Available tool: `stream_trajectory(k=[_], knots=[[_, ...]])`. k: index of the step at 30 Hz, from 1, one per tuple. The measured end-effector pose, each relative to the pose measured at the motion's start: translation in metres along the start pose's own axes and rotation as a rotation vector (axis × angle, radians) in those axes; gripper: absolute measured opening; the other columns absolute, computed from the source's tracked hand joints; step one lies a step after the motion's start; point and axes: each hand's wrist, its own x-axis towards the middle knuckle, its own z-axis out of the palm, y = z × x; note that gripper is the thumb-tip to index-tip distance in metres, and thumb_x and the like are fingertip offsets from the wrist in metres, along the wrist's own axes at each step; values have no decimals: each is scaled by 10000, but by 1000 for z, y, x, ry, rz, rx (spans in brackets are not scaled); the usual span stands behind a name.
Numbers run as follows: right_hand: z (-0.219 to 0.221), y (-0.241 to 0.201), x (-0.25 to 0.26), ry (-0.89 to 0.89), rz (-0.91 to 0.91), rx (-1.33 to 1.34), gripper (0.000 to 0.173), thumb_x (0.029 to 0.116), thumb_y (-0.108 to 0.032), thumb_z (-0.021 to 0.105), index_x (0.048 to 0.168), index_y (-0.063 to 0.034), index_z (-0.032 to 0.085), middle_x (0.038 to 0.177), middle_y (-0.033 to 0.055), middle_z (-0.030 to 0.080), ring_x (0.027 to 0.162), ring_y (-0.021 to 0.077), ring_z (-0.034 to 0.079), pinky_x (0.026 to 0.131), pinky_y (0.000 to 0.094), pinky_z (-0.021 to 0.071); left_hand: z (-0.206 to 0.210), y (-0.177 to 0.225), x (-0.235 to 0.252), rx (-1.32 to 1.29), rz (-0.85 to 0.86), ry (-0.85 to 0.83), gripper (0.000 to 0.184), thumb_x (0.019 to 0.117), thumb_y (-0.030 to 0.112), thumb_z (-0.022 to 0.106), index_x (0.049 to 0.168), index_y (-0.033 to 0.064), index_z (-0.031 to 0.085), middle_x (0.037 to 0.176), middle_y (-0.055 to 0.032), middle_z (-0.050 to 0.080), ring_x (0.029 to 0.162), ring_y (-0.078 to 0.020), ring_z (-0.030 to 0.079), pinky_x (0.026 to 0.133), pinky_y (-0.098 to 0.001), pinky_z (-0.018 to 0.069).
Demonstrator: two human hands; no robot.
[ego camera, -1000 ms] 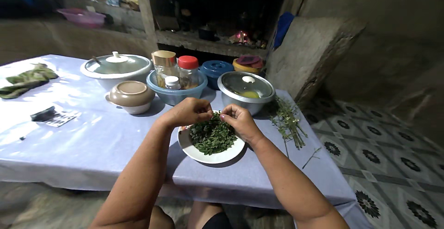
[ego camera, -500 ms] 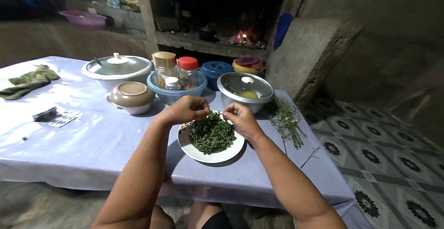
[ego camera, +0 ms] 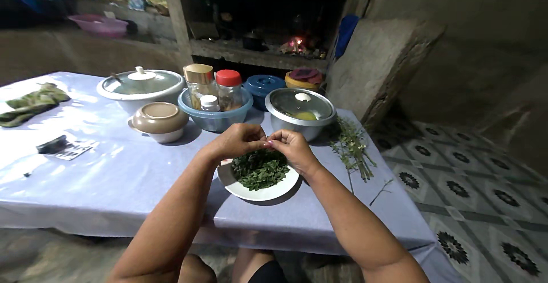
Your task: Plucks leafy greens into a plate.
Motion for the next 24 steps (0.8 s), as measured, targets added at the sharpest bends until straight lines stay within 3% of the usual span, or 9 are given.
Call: stream_trajectory(k=[16,24], knots=[[1,0,3,4,12,3,86,991,-27,632,1042,38,659,931,112,696,825,147,684,800,326,595,-13,-5,-3,35,-10,-48,139,983,265,680,938,135,697,736,28,645,642,-67,595,606,-288,509],[-4,-3,-1,37,1,-59,85,1000,-55,637,1051,11,655,932,116,704,800,167,690,769,335,600,-18,-5,-6,16,-14,-30,133,984,254,669,939,137,713,766,25,681,685,-79,644,647,-302,552]])
